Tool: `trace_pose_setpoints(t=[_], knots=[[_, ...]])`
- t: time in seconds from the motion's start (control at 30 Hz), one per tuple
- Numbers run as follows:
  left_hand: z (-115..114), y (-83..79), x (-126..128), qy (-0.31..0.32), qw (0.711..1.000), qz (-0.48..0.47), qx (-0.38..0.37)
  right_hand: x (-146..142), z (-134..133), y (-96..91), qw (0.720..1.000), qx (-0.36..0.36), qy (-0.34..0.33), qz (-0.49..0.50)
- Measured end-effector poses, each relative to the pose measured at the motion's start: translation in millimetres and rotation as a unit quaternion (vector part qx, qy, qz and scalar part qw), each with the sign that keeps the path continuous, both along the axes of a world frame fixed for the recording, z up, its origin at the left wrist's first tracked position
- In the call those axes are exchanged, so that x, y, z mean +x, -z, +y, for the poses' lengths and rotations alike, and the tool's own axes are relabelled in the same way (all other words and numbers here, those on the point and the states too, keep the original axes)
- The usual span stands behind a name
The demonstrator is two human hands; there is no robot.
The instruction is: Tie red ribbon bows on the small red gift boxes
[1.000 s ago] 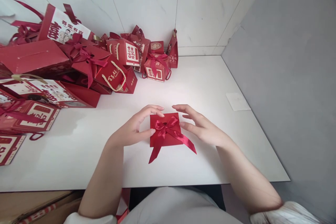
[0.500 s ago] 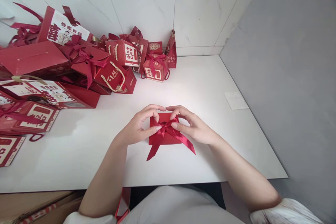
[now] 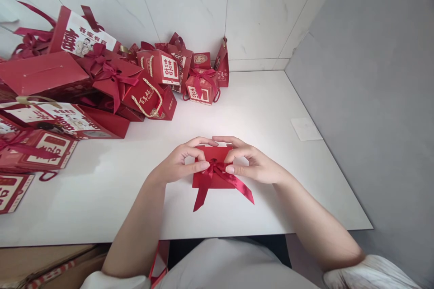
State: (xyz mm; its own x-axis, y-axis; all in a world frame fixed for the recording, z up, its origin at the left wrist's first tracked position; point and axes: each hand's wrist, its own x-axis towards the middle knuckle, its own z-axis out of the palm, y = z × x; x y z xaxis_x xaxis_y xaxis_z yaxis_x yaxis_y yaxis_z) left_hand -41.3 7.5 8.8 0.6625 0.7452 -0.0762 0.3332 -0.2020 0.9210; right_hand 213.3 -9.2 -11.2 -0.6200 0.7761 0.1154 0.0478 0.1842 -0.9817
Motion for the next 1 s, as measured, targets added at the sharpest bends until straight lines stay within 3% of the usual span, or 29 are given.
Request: trace_pose_setpoints(t=[0.33,0.77,1.0], knots=[[-1,1.6,7,-0.011,1.000,0.000,-0.013,-4,0,5.4,0.997,-0.063,0.012,0.035],[-4,-10.1,-3,-0.013,0.997,0.053,0.061,-2,0,0.5,0.999,-0.015,0.026,-0.010],[-3,-7.6,-7,-0.006,0.990,0.071,0.124,3,1,1.1,0.998,0.004,0.050,-0.041]])
